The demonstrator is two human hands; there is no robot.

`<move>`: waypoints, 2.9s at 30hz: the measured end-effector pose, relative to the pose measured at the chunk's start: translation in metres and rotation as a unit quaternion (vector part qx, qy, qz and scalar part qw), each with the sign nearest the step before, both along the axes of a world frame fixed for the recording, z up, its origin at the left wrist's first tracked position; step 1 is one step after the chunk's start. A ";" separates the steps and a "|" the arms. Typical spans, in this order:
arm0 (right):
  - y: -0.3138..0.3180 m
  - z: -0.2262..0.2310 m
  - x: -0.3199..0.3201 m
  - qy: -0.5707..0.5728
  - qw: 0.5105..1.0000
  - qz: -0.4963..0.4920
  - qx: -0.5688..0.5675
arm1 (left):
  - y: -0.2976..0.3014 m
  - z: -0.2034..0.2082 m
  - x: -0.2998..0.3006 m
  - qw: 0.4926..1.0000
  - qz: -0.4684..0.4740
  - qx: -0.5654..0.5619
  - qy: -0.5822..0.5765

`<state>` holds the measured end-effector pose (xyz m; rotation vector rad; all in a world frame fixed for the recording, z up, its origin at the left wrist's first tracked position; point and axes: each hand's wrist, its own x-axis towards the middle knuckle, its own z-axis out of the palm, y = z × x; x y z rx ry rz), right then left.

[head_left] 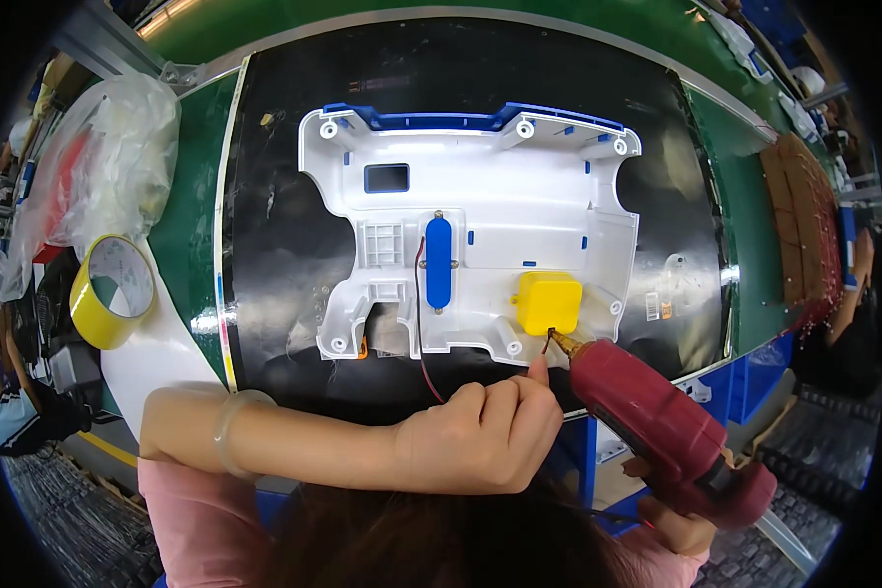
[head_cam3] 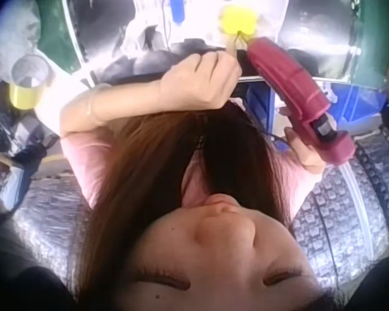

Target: Applying hot glue to the interior components of a plastic electronic housing at an assembly station.

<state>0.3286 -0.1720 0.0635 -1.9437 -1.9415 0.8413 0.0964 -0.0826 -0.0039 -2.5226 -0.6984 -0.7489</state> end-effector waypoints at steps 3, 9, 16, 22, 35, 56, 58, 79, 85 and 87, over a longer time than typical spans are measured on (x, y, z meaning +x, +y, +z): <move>-0.008 -0.010 0.000 0.069 0.994 -0.078 -0.020 | 0.000 -0.002 0.000 1.000 -0.001 0.007 -0.003; -0.006 -0.009 -0.005 0.119 0.989 -0.091 0.002 | 0.002 0.001 0.001 1.000 -0.005 0.010 -0.005; -0.001 -0.005 -0.012 0.018 0.988 -0.154 -0.025 | 0.001 -0.001 0.001 1.000 0.005 -0.003 -0.012; -0.010 -0.012 -0.008 0.143 0.968 -0.204 -0.005 | 0.002 0.004 -0.002 1.000 -0.007 -0.023 -0.006; -0.011 -0.020 -0.004 0.204 0.973 -0.087 0.057 | 0.034 0.034 -0.021 0.954 -0.028 -0.290 -0.077; -0.019 -0.020 -0.008 0.025 0.991 -0.020 0.132 | 0.037 0.032 -0.021 0.959 -0.011 -0.276 -0.068; -0.008 -0.013 -0.007 0.109 0.992 -0.032 0.056 | 0.034 0.033 -0.022 0.953 -0.005 -0.294 -0.065; -0.015 -0.014 -0.015 0.066 0.986 -0.153 -0.026 | 0.032 0.035 -0.022 0.961 0.000 -0.269 -0.055; -0.017 -0.011 -0.017 0.231 0.949 -0.214 -0.010 | 0.035 0.039 -0.025 0.963 0.013 -0.266 -0.032; -0.010 -0.007 -0.028 0.381 0.899 -0.214 0.008 | 0.035 0.047 -0.029 0.961 0.019 -0.276 -0.033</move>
